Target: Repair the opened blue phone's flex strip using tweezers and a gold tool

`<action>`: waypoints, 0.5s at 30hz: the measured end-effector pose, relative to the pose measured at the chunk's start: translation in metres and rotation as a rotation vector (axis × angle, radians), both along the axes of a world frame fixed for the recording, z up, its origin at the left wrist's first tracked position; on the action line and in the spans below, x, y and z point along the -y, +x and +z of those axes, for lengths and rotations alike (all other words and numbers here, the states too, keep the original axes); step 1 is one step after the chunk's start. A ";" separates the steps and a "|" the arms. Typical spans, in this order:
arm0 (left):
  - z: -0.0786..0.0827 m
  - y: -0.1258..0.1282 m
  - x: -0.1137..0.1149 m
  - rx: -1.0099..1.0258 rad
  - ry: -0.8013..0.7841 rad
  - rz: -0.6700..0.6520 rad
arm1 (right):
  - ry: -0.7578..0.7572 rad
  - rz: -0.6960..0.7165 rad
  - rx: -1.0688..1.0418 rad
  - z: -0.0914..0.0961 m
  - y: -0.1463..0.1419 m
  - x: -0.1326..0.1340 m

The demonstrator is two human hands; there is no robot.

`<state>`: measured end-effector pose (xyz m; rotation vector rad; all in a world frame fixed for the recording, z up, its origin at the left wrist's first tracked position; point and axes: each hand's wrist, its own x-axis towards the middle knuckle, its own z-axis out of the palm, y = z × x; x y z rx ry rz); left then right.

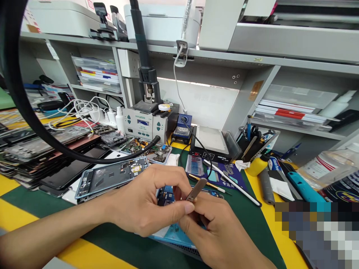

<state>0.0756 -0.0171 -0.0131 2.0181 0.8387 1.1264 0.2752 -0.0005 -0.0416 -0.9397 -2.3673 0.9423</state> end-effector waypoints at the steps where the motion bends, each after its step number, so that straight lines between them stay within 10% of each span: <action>1: 0.000 0.000 0.000 -0.001 0.002 0.001 | -0.005 -0.006 0.010 0.000 0.000 0.000; 15: -0.003 0.001 -0.001 -0.033 0.062 0.026 | 0.078 -0.009 -0.025 -0.001 0.001 0.001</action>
